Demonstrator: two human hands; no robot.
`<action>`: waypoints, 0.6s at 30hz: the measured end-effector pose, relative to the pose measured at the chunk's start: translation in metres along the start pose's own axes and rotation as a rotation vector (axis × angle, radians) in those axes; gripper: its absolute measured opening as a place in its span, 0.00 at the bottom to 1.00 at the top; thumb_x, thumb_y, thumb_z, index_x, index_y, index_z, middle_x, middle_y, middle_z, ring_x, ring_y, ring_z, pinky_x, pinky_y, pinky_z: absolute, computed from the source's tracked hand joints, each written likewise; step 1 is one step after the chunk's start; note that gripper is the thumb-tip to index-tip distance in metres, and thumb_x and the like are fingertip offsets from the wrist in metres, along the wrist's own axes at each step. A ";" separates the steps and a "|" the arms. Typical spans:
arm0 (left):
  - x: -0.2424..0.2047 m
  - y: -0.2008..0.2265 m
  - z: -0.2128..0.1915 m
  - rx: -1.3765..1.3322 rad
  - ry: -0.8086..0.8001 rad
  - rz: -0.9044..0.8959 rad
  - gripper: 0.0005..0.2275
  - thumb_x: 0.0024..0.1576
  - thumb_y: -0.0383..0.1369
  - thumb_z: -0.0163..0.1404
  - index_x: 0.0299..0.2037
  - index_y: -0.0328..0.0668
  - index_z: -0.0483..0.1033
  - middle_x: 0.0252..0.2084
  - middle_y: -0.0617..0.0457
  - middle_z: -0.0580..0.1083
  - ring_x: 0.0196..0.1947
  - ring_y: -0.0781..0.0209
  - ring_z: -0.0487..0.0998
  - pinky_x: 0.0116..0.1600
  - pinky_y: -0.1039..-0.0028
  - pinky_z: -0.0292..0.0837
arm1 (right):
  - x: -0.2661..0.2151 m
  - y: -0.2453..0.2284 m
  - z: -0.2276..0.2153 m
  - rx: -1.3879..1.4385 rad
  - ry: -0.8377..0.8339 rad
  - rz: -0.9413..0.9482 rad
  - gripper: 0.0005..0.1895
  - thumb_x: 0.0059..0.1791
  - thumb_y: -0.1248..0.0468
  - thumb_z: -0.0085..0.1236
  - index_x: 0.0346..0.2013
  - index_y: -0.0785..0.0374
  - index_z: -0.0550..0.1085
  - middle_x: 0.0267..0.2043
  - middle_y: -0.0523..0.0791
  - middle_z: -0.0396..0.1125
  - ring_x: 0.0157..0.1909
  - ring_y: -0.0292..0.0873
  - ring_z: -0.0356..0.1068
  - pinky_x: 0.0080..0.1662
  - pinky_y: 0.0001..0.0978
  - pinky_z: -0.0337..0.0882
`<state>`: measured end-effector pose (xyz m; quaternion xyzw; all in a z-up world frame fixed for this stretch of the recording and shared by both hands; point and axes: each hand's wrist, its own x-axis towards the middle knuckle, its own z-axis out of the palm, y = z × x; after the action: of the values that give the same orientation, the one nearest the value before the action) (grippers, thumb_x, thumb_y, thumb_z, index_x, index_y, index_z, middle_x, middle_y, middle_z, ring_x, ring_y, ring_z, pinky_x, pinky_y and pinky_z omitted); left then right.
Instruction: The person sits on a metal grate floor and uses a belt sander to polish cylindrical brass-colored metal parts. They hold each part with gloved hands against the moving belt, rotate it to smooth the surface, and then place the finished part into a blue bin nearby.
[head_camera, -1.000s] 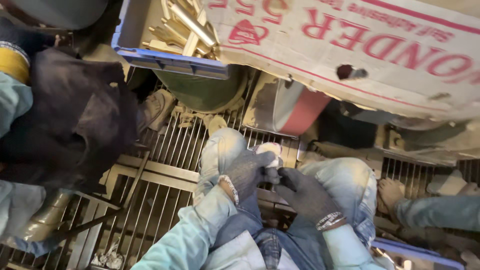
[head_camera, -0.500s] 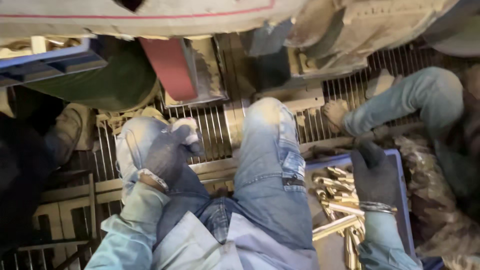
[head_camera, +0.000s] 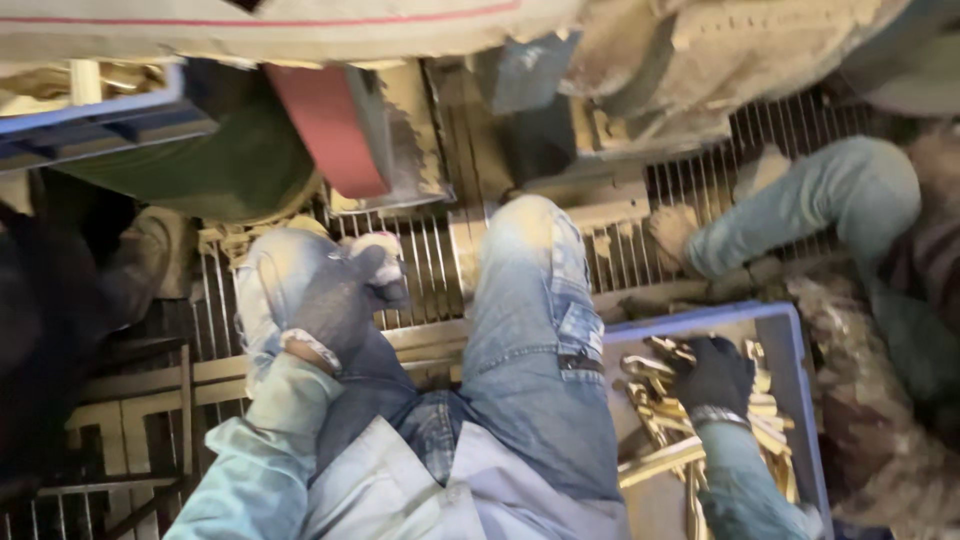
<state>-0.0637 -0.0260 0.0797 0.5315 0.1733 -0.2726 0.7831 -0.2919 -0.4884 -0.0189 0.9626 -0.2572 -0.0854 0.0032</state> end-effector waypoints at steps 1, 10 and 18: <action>0.001 0.000 0.000 0.016 0.002 0.011 0.13 0.62 0.34 0.47 0.51 0.32 0.74 0.32 0.51 0.73 0.29 0.59 0.76 0.37 0.66 0.77 | 0.003 0.007 0.002 0.044 -0.016 0.000 0.20 0.42 0.54 0.66 0.47 0.54 0.78 0.52 0.50 0.73 0.58 0.55 0.70 0.62 0.56 0.65; -0.007 0.003 -0.005 0.057 -0.066 -0.017 0.13 0.60 0.33 0.49 0.49 0.31 0.76 0.31 0.52 0.73 0.25 0.58 0.74 0.34 0.68 0.75 | -0.011 0.062 -0.046 0.282 0.331 0.108 0.22 0.65 0.53 0.60 0.44 0.72 0.70 0.45 0.58 0.72 0.49 0.59 0.72 0.53 0.49 0.72; -0.026 0.016 0.027 0.335 -0.270 -0.024 0.15 0.62 0.38 0.50 0.52 0.36 0.77 0.31 0.54 0.74 0.28 0.66 0.76 0.36 0.75 0.75 | -0.021 -0.108 -0.153 1.572 0.067 0.077 0.19 0.57 0.55 0.57 0.53 0.66 0.67 0.51 0.54 0.69 0.53 0.55 0.71 0.55 0.52 0.74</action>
<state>-0.0747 -0.0398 0.1159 0.6109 0.0253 -0.3756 0.6965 -0.2311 -0.3903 0.1296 0.6751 -0.2751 0.1509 -0.6677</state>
